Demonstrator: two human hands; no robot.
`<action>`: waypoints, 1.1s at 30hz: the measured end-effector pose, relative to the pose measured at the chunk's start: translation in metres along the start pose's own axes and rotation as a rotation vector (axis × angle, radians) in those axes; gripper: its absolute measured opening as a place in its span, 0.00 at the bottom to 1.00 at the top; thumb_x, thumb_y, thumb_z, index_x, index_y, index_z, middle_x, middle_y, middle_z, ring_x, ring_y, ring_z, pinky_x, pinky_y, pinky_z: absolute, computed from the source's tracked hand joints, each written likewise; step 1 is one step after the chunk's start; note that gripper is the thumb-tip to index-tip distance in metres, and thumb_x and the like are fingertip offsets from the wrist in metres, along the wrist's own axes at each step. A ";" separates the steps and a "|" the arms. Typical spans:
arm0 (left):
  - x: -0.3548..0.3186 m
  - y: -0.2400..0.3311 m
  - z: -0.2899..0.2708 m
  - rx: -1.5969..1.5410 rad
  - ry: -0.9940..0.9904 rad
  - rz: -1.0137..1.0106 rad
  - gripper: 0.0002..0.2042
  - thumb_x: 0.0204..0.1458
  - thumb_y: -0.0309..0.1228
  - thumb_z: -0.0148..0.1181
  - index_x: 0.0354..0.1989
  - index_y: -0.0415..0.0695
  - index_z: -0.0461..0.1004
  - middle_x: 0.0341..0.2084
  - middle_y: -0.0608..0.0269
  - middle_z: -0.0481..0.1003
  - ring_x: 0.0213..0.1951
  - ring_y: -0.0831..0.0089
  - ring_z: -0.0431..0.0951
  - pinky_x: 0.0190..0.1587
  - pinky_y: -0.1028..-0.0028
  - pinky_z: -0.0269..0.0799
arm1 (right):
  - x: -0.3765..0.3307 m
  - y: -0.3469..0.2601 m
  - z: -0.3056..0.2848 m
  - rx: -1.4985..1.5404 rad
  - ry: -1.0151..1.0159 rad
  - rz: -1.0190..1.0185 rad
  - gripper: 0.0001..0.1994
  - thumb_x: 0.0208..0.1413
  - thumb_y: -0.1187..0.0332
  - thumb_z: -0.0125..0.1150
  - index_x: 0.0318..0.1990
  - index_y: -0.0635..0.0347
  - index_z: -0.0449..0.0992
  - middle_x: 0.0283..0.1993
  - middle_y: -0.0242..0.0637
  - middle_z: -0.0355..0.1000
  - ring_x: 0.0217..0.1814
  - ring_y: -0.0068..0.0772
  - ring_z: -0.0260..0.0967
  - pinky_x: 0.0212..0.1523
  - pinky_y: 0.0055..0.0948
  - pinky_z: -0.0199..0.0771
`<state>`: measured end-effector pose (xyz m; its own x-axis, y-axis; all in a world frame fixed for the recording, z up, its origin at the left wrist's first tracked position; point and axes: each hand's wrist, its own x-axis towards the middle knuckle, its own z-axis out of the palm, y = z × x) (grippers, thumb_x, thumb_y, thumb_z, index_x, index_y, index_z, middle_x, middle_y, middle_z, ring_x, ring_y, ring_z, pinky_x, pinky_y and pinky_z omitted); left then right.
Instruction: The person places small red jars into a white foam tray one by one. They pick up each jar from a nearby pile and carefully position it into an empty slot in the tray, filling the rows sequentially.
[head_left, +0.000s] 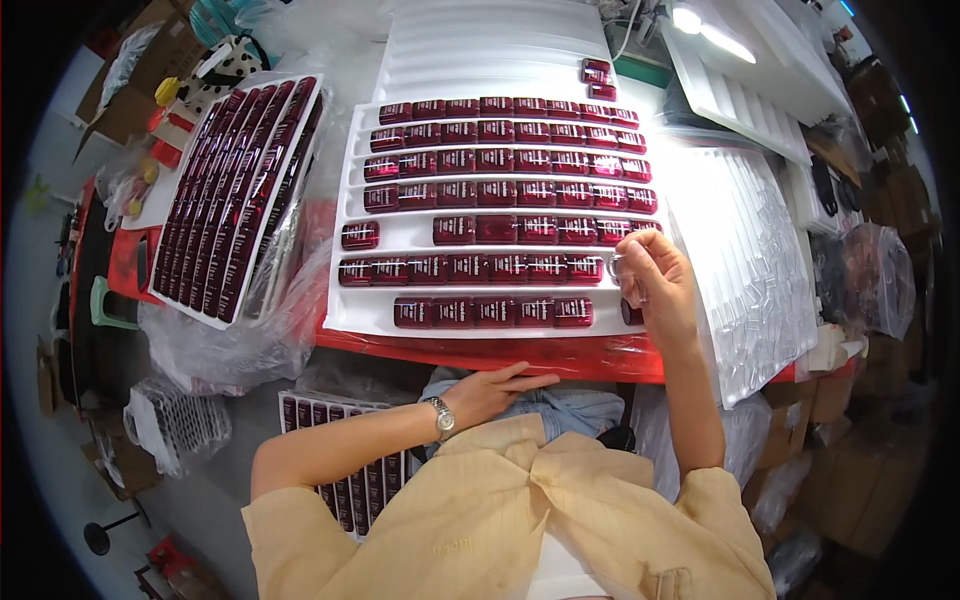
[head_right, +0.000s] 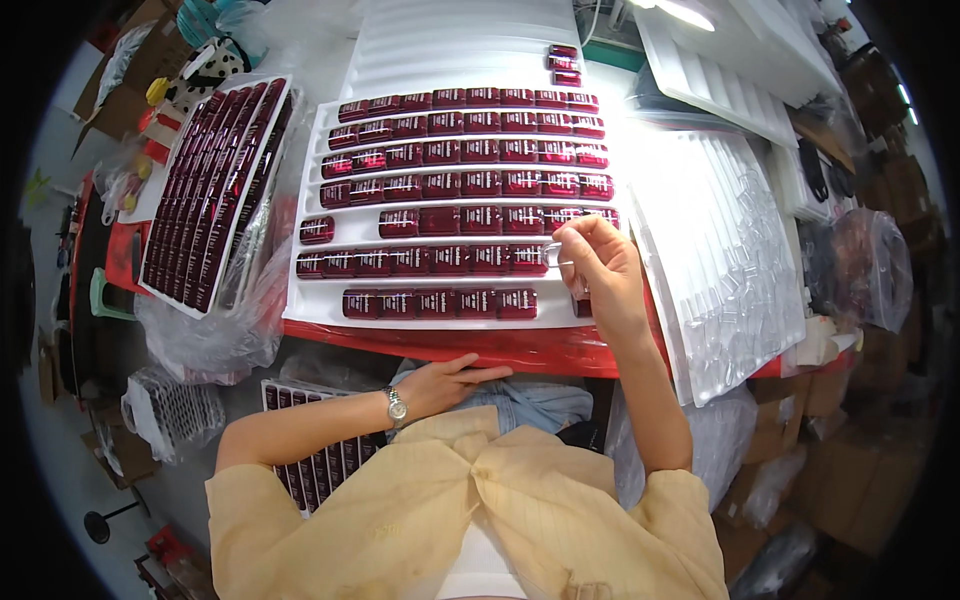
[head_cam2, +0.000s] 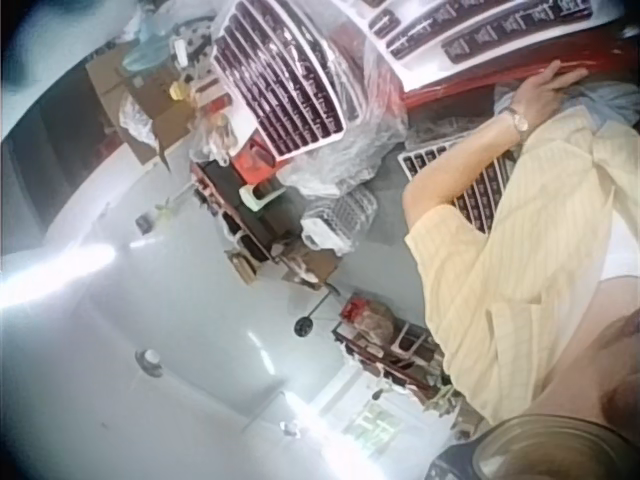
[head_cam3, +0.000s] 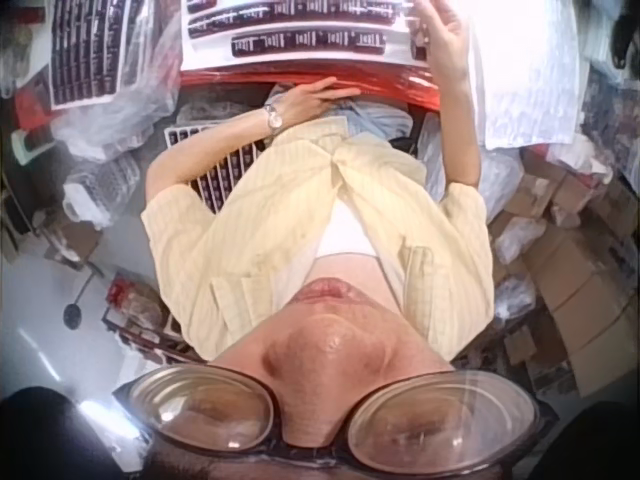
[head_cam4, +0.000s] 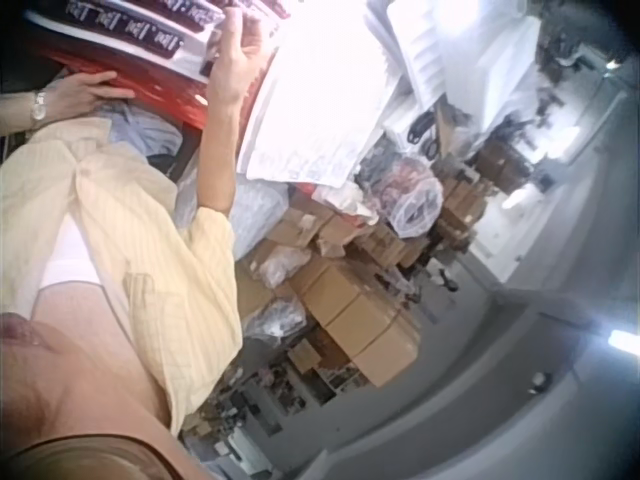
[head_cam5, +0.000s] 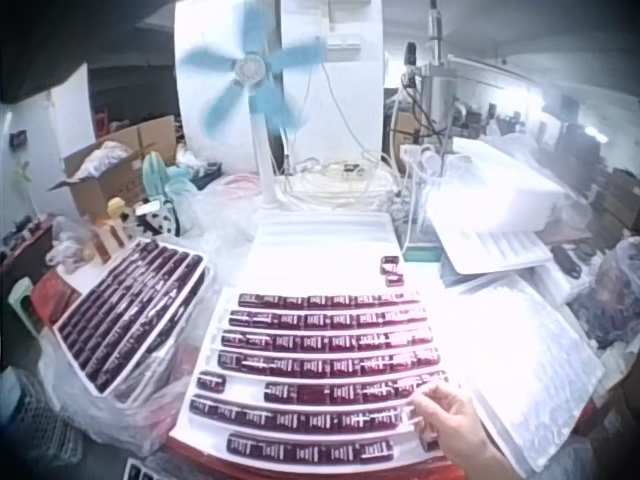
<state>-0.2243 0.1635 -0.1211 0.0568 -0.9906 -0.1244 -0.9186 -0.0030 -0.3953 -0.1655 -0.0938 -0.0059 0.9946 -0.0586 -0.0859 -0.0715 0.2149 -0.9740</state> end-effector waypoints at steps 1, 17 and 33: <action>0.000 -0.001 0.000 -0.002 -0.017 0.012 0.12 0.46 0.39 0.52 0.35 0.59 0.82 0.68 0.72 0.55 0.72 0.78 0.29 0.69 0.52 0.21 | 0.000 0.001 0.001 -0.002 0.014 0.001 0.06 0.62 0.67 0.54 0.37 0.60 0.72 0.19 0.23 0.63 0.18 0.10 0.54 0.19 0.13 0.51; -0.035 -0.066 -0.084 -1.131 0.520 -0.675 0.24 0.33 0.25 0.69 0.44 0.41 0.71 0.41 0.58 0.74 0.50 0.63 0.73 0.55 0.65 0.66 | -0.011 -0.014 0.013 0.021 -0.052 0.044 0.07 0.58 0.76 0.56 0.43 0.64 0.73 0.30 0.35 0.75 0.23 0.09 0.62 0.21 0.11 0.56; -0.024 -0.118 -0.078 -1.880 1.043 -1.043 0.21 0.49 0.17 0.59 0.55 0.38 0.70 0.47 0.62 0.65 0.38 0.80 0.72 0.41 0.81 0.74 | 0.000 0.000 0.108 -0.468 -0.086 -0.473 0.08 0.47 0.80 0.66 0.34 0.65 0.73 0.26 0.34 0.72 0.18 0.15 0.63 0.18 0.18 0.61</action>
<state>-0.1474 0.1774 -0.0007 0.9548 -0.2944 0.0410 0.0118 0.1755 0.9844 -0.1577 0.0111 0.0170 0.9281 0.0393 0.3704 0.3673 -0.2619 -0.8925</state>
